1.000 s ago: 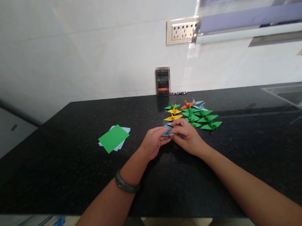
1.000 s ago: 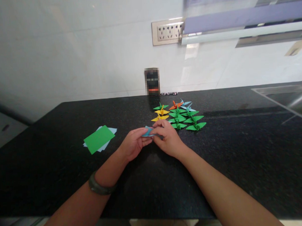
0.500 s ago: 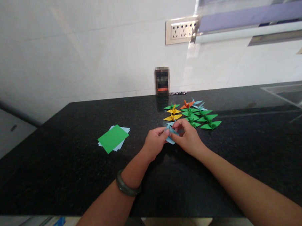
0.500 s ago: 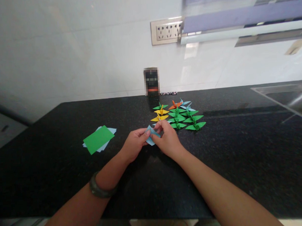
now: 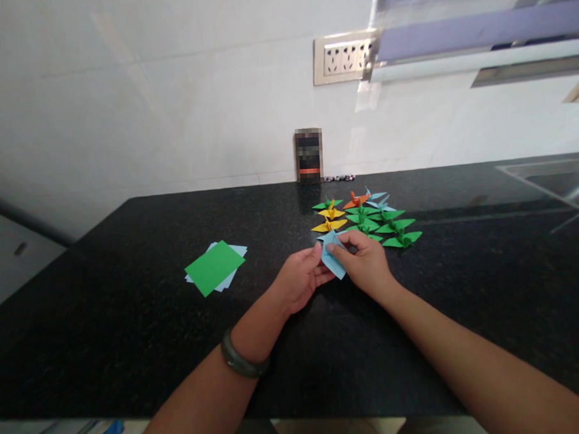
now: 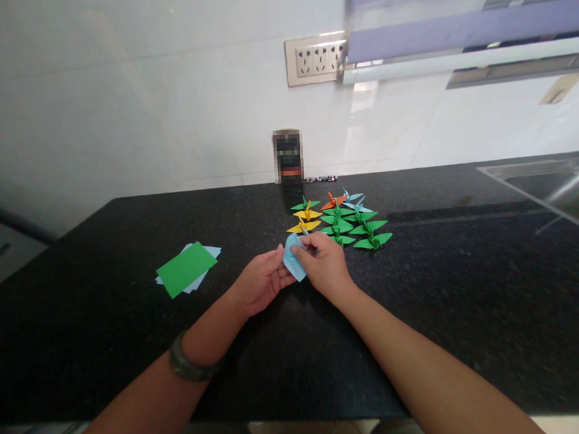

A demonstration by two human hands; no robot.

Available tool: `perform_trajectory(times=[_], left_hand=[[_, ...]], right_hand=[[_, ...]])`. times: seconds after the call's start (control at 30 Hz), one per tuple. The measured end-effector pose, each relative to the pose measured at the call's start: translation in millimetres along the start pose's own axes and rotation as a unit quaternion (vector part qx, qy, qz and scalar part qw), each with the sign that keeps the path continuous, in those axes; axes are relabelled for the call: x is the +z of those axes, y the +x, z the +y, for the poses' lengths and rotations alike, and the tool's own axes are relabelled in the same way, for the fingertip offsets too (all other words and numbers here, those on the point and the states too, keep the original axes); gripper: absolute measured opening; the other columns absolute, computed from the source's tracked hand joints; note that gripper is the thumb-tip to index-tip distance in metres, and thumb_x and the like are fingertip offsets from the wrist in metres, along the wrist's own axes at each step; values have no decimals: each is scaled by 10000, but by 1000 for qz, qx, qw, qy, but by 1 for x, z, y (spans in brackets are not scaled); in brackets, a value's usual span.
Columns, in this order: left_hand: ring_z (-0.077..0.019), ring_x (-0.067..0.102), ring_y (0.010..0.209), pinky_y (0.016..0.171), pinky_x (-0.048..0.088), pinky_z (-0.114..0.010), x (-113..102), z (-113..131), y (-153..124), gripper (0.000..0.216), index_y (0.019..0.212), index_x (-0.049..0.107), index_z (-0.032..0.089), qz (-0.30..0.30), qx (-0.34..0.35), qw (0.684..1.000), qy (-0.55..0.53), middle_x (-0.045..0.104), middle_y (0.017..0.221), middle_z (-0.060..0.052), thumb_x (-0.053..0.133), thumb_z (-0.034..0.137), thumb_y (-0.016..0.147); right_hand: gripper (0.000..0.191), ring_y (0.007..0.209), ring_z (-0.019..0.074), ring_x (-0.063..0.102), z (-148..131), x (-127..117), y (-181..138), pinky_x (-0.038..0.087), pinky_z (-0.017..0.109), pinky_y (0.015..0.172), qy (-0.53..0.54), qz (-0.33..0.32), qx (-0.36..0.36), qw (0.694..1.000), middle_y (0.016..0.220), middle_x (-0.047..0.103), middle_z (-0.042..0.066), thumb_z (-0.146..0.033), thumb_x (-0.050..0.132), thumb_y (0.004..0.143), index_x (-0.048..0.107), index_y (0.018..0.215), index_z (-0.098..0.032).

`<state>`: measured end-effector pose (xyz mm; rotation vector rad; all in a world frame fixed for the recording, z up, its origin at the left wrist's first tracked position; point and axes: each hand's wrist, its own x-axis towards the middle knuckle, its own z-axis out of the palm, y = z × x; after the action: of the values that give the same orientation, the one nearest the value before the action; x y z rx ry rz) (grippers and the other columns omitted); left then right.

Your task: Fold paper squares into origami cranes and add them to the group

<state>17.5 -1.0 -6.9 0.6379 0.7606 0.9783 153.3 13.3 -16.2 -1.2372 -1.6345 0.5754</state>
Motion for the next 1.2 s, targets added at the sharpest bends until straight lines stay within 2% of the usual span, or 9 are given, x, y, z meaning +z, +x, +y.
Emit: perform_trajectory(times=[0.13, 0.2, 0.5, 0.6, 0.7, 0.9, 0.97, 1.07, 1.2], left_hand=[[-114, 593, 669, 712, 478, -271, -2, -4, 1, 263, 839, 626, 100, -26, 17, 999, 33, 630, 728, -48, 637, 335, 724], [-112, 588, 660, 699, 478, -273, -3, -5, 1, 298, 834, 625, 99, -27, 26, 998, 49, 622, 716, -39, 666, 355, 688], [-89, 538, 546, 560, 462, -236, -6, -7, 3, 331, 733, 620, 95, 44, 62, 993, 94, 586, 629, -13, 703, 395, 621], [-92, 533, 532, 546, 461, -241, -7, -7, 5, 337, 749, 633, 99, 68, 77, 989, 111, 581, 610, -11, 688, 410, 633], [-99, 539, 519, 562, 473, -257, -7, -6, 6, 333, 746, 649, 105, 103, 108, 982, 118, 583, 585, -8, 676, 420, 641], [-107, 541, 518, 565, 472, -258, -8, -6, 8, 323, 754, 678, 110, 180, 177, 955, 158, 604, 581, -7, 651, 417, 660], [-99, 524, 508, 523, 446, -231, -8, -7, 7, 315, 791, 682, 114, 187, 196, 946, 180, 607, 590, -5, 633, 405, 681], [-100, 534, 532, 520, 438, -220, -7, -7, 6, 305, 876, 674, 136, 155, 209, 945, 197, 629, 648, -5, 604, 382, 709], [-93, 500, 499, 481, 402, -201, -8, -6, 4, 289, 790, 674, 129, 168, 225, 923, 265, 591, 583, 7, 582, 394, 722]], right_hand=[[90, 586, 119, 484, 1, 1, -1, 383, 246, 555, -22, 2, -48, 999, 642, 541, -4, -247, 576, 740, 614, 690, -182], [88, 593, 121, 484, 1, 2, -1, 385, 247, 561, -24, 0, -48, 999, 644, 535, -2, -246, 571, 743, 610, 699, -182], [88, 633, 123, 498, 10, 10, -2, 414, 251, 581, 35, -49, -14, 998, 717, 538, 11, -233, 584, 710, 585, 776, -175], [188, 677, 136, 536, 8, 10, -2, 448, 271, 619, 113, -75, 17, 991, 791, 582, 27, -239, 599, 692, 578, 869, -179], [264, 672, 140, 557, -1, 8, -3, 474, 284, 622, 214, -103, 81, 968, 792, 602, 30, -266, 608, 679, 565, 923, -178], [227, 550, 94, 552, -10, 6, -2, 485, 249, 563, 320, -51, 199, 925, 626, 579, -21, -346, 654, 652, 552, 737, -162], [249, 510, 84, 543, -10, 6, -2, 474, 231, 530, 339, -65, 212, 914, 568, 573, -33, -339, 686, 625, 549, 723, -156], [294, 506, 85, 556, -9, 7, -2, 475, 228, 527, 368, -85, 217, 900, 561, 593, -34, -299, 731, 573, 547, 749, -152], [322, 497, 82, 544, -10, 9, -3, 472, 230, 519, 360, -71, 209, 906, 564, 581, -45, -277, 752, 531, 533, 734, -157]])
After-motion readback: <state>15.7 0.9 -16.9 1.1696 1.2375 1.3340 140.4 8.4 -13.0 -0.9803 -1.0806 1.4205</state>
